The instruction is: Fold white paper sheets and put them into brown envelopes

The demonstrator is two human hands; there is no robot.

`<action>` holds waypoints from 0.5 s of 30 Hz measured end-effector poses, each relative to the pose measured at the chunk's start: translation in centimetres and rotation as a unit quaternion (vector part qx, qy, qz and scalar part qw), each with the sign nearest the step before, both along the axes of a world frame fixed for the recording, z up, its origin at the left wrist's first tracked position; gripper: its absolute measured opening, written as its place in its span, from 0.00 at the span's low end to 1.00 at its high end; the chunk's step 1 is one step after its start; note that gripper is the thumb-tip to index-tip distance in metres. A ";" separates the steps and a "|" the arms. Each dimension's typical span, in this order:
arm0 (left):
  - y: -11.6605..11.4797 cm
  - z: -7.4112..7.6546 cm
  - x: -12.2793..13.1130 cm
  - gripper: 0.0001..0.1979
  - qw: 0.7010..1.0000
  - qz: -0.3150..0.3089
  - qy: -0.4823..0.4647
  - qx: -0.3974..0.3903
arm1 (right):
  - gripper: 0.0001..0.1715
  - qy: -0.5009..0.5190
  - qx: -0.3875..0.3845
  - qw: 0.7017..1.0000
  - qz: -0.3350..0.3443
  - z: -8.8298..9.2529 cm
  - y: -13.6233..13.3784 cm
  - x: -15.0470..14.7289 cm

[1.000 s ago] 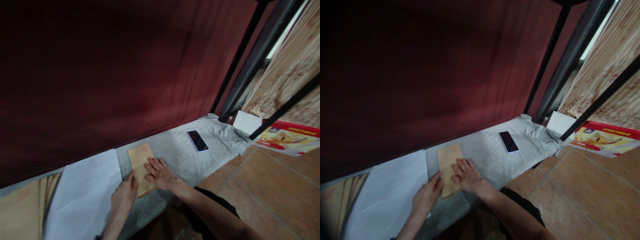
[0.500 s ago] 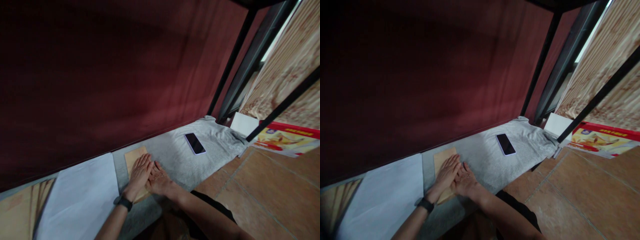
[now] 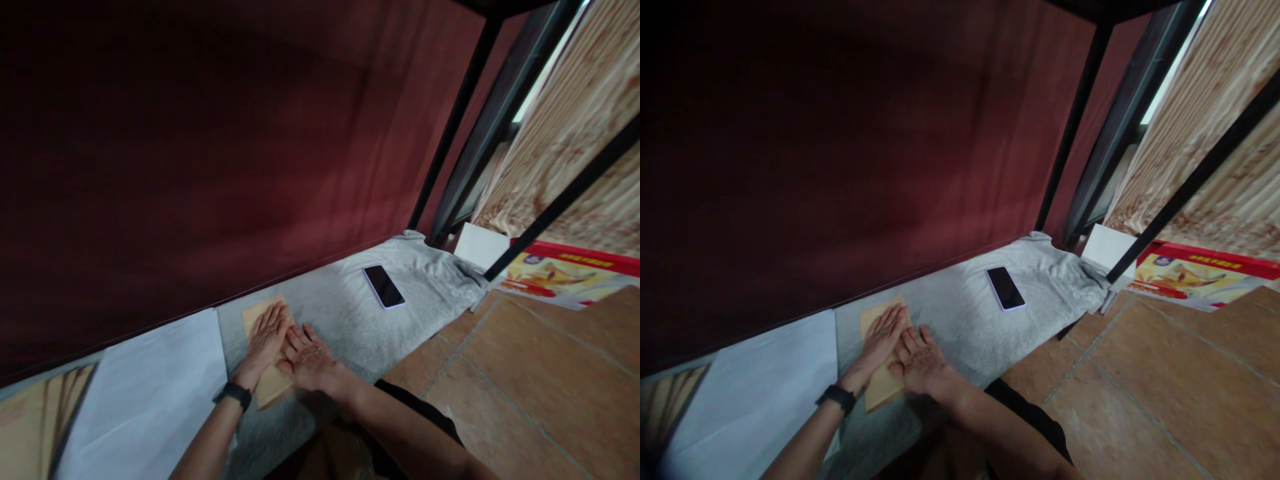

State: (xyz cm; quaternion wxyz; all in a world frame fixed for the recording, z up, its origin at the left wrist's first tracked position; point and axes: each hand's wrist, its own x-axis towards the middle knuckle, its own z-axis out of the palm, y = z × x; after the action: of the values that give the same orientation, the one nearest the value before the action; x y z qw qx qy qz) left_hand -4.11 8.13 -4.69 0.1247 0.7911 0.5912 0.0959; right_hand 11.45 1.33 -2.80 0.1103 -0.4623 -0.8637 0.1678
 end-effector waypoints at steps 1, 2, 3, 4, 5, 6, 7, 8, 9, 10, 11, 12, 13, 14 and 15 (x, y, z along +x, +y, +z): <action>-0.8 -0.2 -0.3 0.30 1.000 0.000 -0.005 -0.013 | 0.33 0.001 -0.005 1.000 0.004 0.0 0.1 0.1; -1.7 -0.6 -0.7 0.31 1.000 0.005 -0.014 -0.021 | 0.33 0.003 -0.011 1.000 0.006 0.1 0.3 0.2; -2.8 -0.9 -1.1 0.32 0.999 0.015 -0.022 -0.029 | 0.33 0.006 -0.017 1.000 0.009 0.1 0.6 0.4; -3.9 -1.4 -1.4 0.32 0.999 0.021 -0.032 -0.029 | 0.32 0.012 -0.022 1.000 0.013 0.1 1.0 0.7; -5.2 -1.9 -1.7 0.32 0.999 0.021 -0.039 -0.025 | 0.30 0.021 -0.025 0.999 0.019 0.1 1.4 0.9; -6.4 -2.3 -1.8 0.32 0.999 0.018 -0.042 -0.019 | 0.27 0.032 -0.024 0.999 0.026 0.1 1.9 1.2; -7.7 -2.8 -1.9 0.32 0.999 0.013 -0.043 -0.006 | 0.25 0.045 -0.019 0.998 0.034 0.1 2.3 1.5; -8.9 -3.1 -1.8 0.31 0.999 0.007 -0.038 0.009 | 0.23 0.056 -0.011 0.998 0.038 0.1 2.7 1.7; -10.0 -3.4 -1.6 0.31 0.999 0.001 -0.027 0.030 | 0.23 0.064 -0.004 0.997 0.041 0.1 3.0 1.9; -10.9 -3.5 -1.3 0.31 0.999 0.002 -0.011 0.051 | 0.23 0.069 0.002 0.997 0.040 0.1 3.3 2.0; -11.7 -3.5 -0.9 0.31 0.998 0.004 0.008 0.069 | 0.24 0.072 0.006 0.997 0.037 0.1 3.4 2.0; -12.3 -3.3 -0.5 0.31 0.996 0.010 0.027 0.081 | 0.24 0.072 0.009 0.997 0.034 0.2 3.4 1.9; -12.8 -2.9 -0.1 0.30 0.995 0.014 0.045 0.088 | 0.24 0.073 0.011 0.997 0.031 0.2 3.3 1.8; -13.1 -2.5 0.3 0.30 0.994 0.012 0.058 0.091 | 0.25 0.073 0.012 0.997 0.028 0.2 3.3 1.7; -13.3 -2.0 0.6 0.30 0.994 0.005 0.067 0.091 | 0.26 0.071 0.012 0.997 0.025 0.3 3.2 1.6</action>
State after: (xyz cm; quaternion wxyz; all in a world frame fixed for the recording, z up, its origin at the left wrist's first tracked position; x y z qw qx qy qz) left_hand -3.52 -5.20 -6.65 0.0117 0.8009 0.5909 0.0965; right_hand 13.05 4.50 -2.54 0.1728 -0.4260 -0.8670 0.1922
